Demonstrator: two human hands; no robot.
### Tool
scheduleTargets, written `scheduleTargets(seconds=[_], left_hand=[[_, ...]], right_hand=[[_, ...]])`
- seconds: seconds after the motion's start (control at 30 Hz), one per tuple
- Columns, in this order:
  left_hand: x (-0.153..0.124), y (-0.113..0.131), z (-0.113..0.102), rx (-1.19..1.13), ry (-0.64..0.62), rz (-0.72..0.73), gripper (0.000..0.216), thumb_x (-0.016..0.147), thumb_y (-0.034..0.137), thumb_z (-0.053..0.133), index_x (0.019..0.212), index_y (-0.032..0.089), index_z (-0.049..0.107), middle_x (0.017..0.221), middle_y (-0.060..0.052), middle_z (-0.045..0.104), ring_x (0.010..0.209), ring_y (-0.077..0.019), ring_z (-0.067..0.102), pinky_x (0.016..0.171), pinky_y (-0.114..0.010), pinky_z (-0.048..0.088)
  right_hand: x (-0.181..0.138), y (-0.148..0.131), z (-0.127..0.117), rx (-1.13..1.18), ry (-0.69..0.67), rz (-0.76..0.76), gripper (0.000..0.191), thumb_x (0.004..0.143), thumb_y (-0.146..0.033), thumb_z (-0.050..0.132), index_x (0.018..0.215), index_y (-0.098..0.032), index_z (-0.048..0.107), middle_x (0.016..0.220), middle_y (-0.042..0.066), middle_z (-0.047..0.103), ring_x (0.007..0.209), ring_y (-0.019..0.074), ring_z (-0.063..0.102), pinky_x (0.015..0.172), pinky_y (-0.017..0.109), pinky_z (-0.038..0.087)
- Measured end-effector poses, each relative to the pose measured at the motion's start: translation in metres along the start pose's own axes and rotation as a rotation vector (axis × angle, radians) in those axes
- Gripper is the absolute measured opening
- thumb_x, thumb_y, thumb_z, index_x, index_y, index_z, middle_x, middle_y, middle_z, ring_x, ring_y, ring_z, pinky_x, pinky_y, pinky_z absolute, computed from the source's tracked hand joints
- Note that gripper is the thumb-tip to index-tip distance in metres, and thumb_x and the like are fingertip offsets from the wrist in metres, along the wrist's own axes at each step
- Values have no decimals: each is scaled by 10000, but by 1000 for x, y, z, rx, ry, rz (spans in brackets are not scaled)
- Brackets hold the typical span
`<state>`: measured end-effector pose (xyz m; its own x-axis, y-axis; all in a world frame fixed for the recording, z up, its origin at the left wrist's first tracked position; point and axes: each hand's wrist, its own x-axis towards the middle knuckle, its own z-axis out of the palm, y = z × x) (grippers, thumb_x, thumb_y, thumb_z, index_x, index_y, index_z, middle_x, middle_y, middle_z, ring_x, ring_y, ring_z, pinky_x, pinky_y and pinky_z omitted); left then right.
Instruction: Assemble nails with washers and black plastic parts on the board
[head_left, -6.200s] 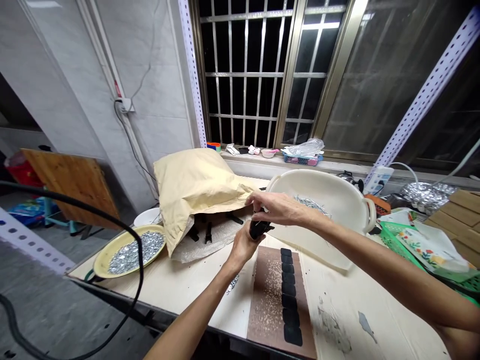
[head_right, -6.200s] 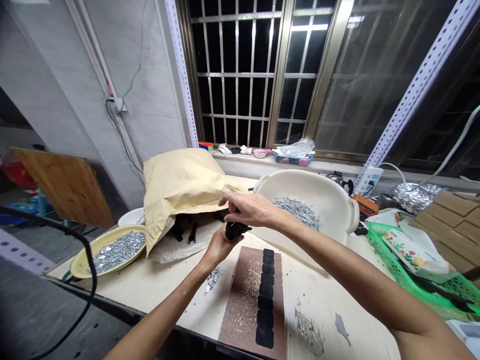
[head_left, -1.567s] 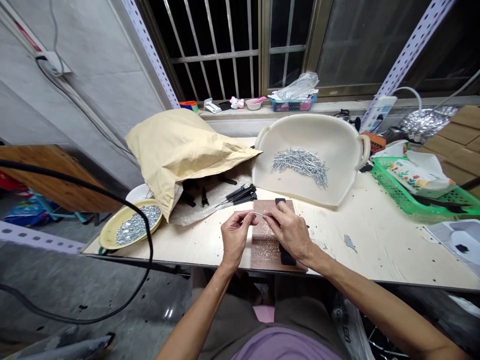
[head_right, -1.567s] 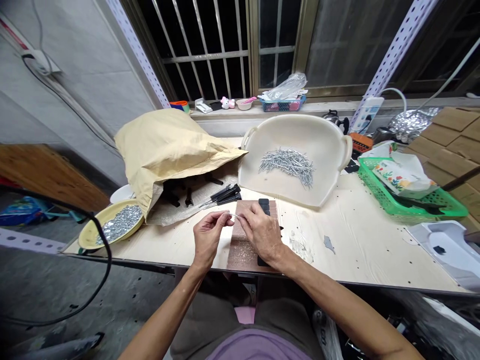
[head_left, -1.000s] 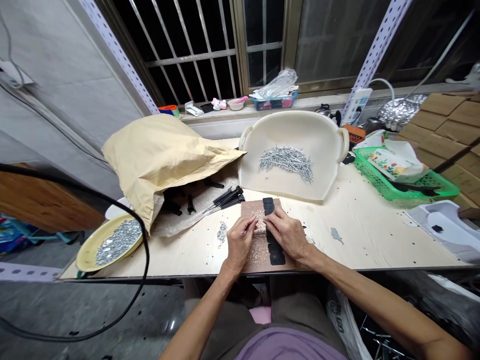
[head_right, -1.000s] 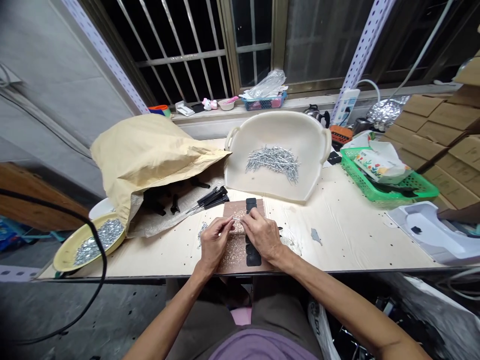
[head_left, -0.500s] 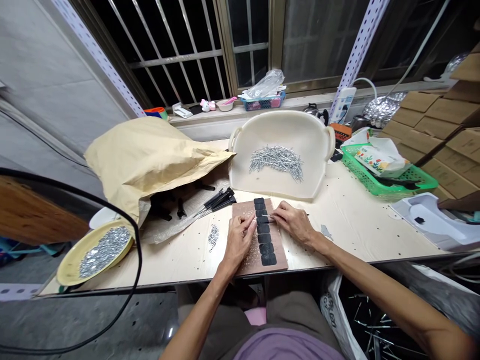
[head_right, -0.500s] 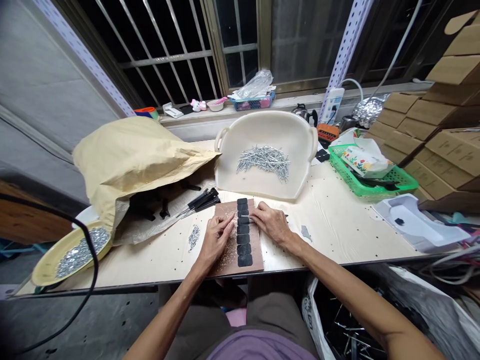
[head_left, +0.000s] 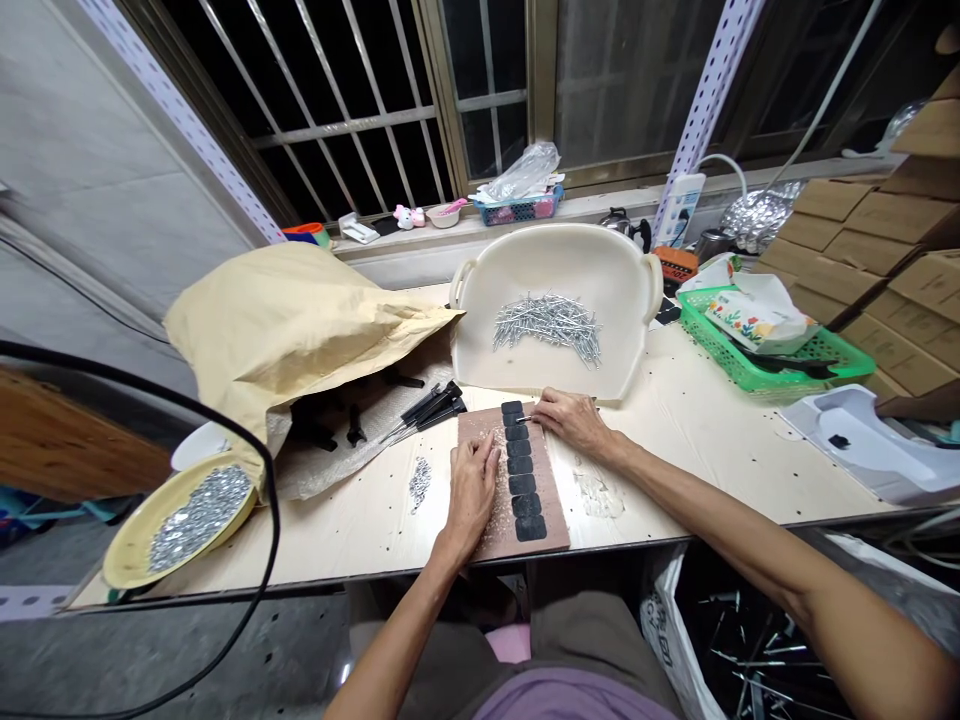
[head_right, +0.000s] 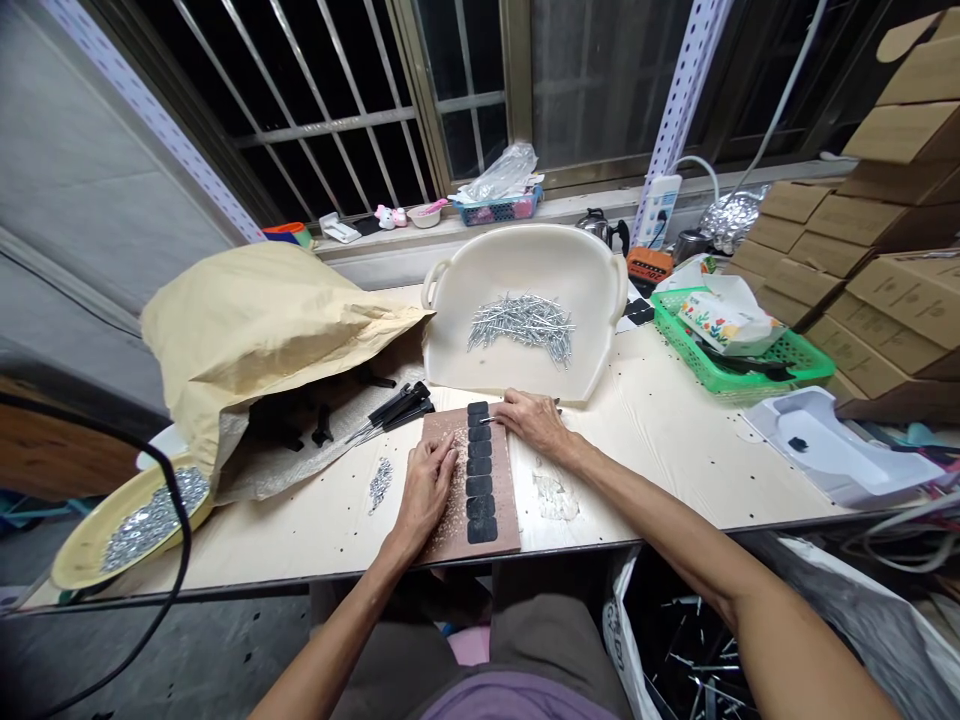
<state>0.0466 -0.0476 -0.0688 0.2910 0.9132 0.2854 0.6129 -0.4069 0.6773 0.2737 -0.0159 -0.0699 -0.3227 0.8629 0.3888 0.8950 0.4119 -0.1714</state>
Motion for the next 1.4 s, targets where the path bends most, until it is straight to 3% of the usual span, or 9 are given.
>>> scheduleTargets(seconds=[0.17, 0.33, 0.63, 0.77, 0.97, 1.07, 1.2, 1.3, 1.4], left_hand=[[2, 3, 1, 12, -4, 25, 358, 912, 320, 401, 1209, 221, 575, 955, -88, 536, 916, -234, 485, 836, -378, 400], [13, 7, 6, 126, -9, 77, 324, 911, 302, 397, 1126, 207, 620, 900, -85, 521, 852, -228, 487, 786, -371, 415], [20, -2, 10, 101, 36, 81, 268, 887, 250, 441, 1044, 196, 651, 878, -78, 540, 858, -228, 501, 783, -362, 416], [17, -4, 9, 25, 65, 32, 243, 886, 230, 434, 954, 201, 665, 861, -73, 563, 846, -221, 525, 773, -352, 423], [14, -7, 8, -128, 131, -18, 249, 878, 227, 461, 1036, 199, 652, 899, -75, 584, 863, -212, 557, 789, -340, 438], [14, -7, 6, -161, 137, -46, 272, 882, 215, 454, 1075, 178, 642, 898, -75, 582, 846, -201, 561, 776, -332, 452], [12, -7, 3, -168, 155, -61, 276, 888, 217, 446, 1075, 167, 642, 925, -78, 582, 870, -199, 564, 793, -334, 457], [11, -7, 3, -161, 143, -55, 278, 894, 223, 440, 1069, 162, 647, 927, -81, 580, 886, -203, 566, 805, -342, 457], [13, -5, 5, -123, 110, -20, 288, 906, 243, 424, 1061, 163, 652, 906, -78, 571, 885, -203, 553, 807, -349, 455]], right_hand=[[0, 0, -1, -2, 11, -37, 324, 954, -369, 386, 864, -198, 646, 829, 9, 550, 694, 92, 478, 550, 216, 227], [6, -1, -8, -133, 9, -145, 205, 931, -217, 440, 889, -213, 641, 812, 25, 563, 713, 121, 464, 568, 239, 248], [56, -38, -33, -314, -302, -500, 303, 860, -23, 395, 756, -172, 638, 920, 13, 593, 864, 112, 519, 734, 299, 377], [70, -53, -26, -255, -401, -582, 299, 741, 35, 520, 664, -236, 622, 908, -21, 596, 895, 110, 512, 769, 286, 399], [85, -42, -33, -281, -537, -608, 257, 772, -12, 502, 694, -230, 612, 890, -4, 580, 791, 121, 488, 725, 283, 391], [83, -26, -41, -293, -527, -587, 181, 819, -50, 497, 746, -182, 599, 814, 30, 566, 695, 124, 457, 588, 259, 333], [55, -7, -38, -124, -327, -388, 244, 936, -260, 416, 840, -179, 626, 795, 33, 547, 624, 113, 431, 493, 229, 228], [24, 1, -26, 107, -165, -199, 281, 936, -370, 417, 936, -212, 650, 865, 34, 555, 674, 108, 492, 512, 202, 290], [2, 3, -12, 296, -82, -71, 261, 918, -372, 455, 928, -219, 666, 904, 41, 562, 764, 124, 538, 598, 208, 380]])
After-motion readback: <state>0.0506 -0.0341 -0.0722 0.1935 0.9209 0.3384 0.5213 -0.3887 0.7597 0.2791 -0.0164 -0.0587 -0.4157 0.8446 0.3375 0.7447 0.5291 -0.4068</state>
